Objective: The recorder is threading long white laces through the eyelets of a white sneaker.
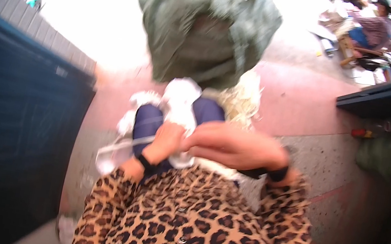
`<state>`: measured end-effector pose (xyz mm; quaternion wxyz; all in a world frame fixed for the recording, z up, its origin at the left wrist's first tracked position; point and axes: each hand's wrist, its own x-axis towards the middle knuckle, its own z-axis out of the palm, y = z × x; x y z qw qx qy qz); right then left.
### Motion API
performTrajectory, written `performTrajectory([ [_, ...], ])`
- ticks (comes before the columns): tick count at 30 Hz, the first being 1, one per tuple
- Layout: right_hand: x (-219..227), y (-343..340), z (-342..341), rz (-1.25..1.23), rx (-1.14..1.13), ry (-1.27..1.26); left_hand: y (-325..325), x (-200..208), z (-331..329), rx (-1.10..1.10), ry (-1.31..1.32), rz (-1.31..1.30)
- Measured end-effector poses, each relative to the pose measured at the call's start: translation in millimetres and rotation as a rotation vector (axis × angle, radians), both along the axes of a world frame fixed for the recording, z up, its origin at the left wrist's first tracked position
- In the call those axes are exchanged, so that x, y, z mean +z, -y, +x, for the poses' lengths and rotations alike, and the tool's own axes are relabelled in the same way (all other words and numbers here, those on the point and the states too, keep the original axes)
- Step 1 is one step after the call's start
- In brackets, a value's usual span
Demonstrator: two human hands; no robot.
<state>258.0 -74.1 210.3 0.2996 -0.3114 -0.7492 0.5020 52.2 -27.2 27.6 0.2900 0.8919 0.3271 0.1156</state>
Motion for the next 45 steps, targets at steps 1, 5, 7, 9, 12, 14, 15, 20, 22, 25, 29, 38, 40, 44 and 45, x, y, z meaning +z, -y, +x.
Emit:
performTrajectory([
  [1, -24, 3, -2, -0.1, -0.108, 0.076, -2, 1, 4, -0.001, -0.08, -0.078],
  [5, -117, 27, -12, -0.142, -0.44, 0.417, -7, 1, 14, -0.009, -0.309, -0.006],
  [7, -144, 42, -8, -0.204, -0.321, 0.482, -8, -2, 17, -0.029, -0.343, 0.041],
  [9, -158, 52, -9, -0.269, -0.319, 0.359, -9, -6, 19, -0.025, -0.35, 0.027],
  [12, -166, 53, -15, -0.235, -0.331, 0.335, -7, -10, 18, 0.015, -0.314, 0.038],
  [14, -168, 49, -22, -0.204, -0.378, 0.287, -4, -9, 17, 0.052, -0.252, 0.088],
  [15, -170, 45, -25, -0.174, -0.4, 0.332, -4, -8, 17, 0.022, -0.338, 0.056],
  [20, -180, 34, -31, -0.035, -0.511, 0.303, -8, 0, 21, 0.021, -0.411, -0.046],
  [22, -185, 34, -31, 0.069, -0.597, 0.374, -9, 2, 23, 0.018, -0.416, -0.041],
  [25, -192, 38, -33, 0.06, -0.688, 0.4, -6, 4, 25, -0.022, -0.352, 0.136],
  [29, -196, 44, -33, -0.113, -0.583, 0.505, 1, 8, 31, -0.156, -0.29, 0.349],
  [38, -199, 44, -28, -0.187, -0.493, 0.493, 3, 9, 18, -0.007, -0.324, 0.095],
  [40, -200, 43, -27, -0.155, -0.458, 0.506, 2, 6, 15, -0.036, -0.327, 0.074],
  [44, -203, 33, -27, -0.061, -0.631, 0.365, 1, 6, 19, -0.07, -0.249, 0.206],
  [45, -203, 28, -28, -0.063, -0.696, 0.313, 1, 7, 21, -0.069, -0.234, 0.258],
])
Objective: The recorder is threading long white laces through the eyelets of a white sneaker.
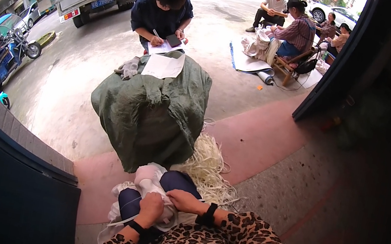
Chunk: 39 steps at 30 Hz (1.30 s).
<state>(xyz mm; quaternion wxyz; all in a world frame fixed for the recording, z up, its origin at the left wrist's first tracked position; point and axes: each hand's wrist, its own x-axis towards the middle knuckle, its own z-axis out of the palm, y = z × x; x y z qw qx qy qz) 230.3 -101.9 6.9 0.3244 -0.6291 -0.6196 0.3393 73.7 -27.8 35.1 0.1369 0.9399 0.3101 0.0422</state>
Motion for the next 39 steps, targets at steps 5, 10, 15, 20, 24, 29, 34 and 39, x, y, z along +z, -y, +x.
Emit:
performTrajectory([
  [5, -6, -36, -4, -0.155, 0.073, -0.473, 3, 8, 4, -0.13, 0.065, 0.214],
  [10, -15, -46, -2, -0.201, 0.349, -0.397, 10, 9, -10, -0.146, 0.16, 0.176],
  [15, -20, -47, 4, -0.231, 0.427, -0.525, 7, 8, -15, -0.175, 0.203, 0.151],
  [20, -23, -48, 1, -0.279, 0.401, -0.594, 7, 9, -39, 0.028, 0.208, 0.175],
  [24, -23, -47, 2, -0.318, 0.355, -0.611, 13, 1, -61, 0.123, 0.09, 0.016],
  [29, -14, -44, 1, -0.232, 0.325, -0.478, 2, 1, -61, 0.03, 0.055, -0.032],
  [34, -5, -34, -17, 0.197, 0.293, 0.089, -6, 21, -57, -0.302, 0.079, 0.248],
  [39, -6, -20, -11, 0.174, 0.114, -0.072, 4, 33, -105, -0.453, 0.005, 0.44],
])
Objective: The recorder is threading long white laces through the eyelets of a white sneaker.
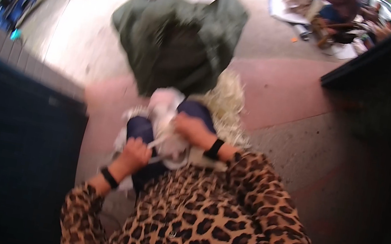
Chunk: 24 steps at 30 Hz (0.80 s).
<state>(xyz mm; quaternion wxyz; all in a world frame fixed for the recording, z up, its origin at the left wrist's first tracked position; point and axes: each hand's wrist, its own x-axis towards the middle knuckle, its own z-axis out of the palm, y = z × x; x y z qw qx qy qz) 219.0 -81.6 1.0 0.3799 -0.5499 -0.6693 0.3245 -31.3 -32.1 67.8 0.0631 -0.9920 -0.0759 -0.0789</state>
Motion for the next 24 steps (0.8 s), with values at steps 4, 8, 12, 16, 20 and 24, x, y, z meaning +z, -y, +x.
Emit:
performTrajectory([
  [4, 6, 15, 17, -0.097, -0.073, 0.106, 4, -6, -44, 0.395, -0.041, -0.027],
  [8, 16, 24, 8, -0.07, 0.017, 0.381, 6, -9, -67, 0.791, 0.061, -0.335],
  [12, 25, 33, 12, -0.23, 0.011, 0.21, 9, -7, -82, 1.008, 0.205, -0.567],
  [16, 43, 65, 76, -0.619, -0.188, -0.306, 1, 14, -101, 1.189, 0.276, -1.09],
  [20, 64, 110, 153, -0.413, -0.507, -0.85, -9, 54, -105, 1.086, 0.606, -1.89],
  [24, 83, 127, 187, -0.018, -0.37, -1.391, -25, 83, -79, 0.38, 1.108, -2.144],
])
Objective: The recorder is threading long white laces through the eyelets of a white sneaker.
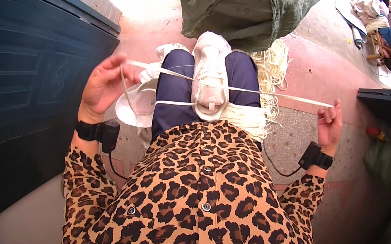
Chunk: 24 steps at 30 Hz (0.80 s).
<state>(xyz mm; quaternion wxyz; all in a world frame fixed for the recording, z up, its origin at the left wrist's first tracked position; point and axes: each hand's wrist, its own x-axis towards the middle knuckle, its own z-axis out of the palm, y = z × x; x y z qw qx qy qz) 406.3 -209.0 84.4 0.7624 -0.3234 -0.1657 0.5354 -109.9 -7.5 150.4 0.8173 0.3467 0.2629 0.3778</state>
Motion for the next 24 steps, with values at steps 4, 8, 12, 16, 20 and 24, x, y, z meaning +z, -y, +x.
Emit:
performTrajectory([
  [4, 14, -13, -4, 0.061, -0.178, -0.014, -15, 3, 28, -0.009, 0.164, 0.134],
  [8, 15, -35, -21, -0.141, -0.041, 0.355, -51, 15, 27, 0.084, -0.063, 0.168],
  [12, -3, -51, -55, -0.488, 0.067, 1.226, -87, 40, -5, 0.292, -0.207, -0.022],
  [16, -30, -60, -119, -0.154, 0.322, 1.572, -101, 38, -15, 0.253, 0.044, -0.084],
  [20, -56, -80, -170, -0.187, 0.657, 1.498, -75, -9, 25, 0.171, -0.34, 0.165],
  [24, -74, -96, -177, -0.004, 0.358, 1.713, 5, -78, 78, -0.148, -0.966, 0.254],
])
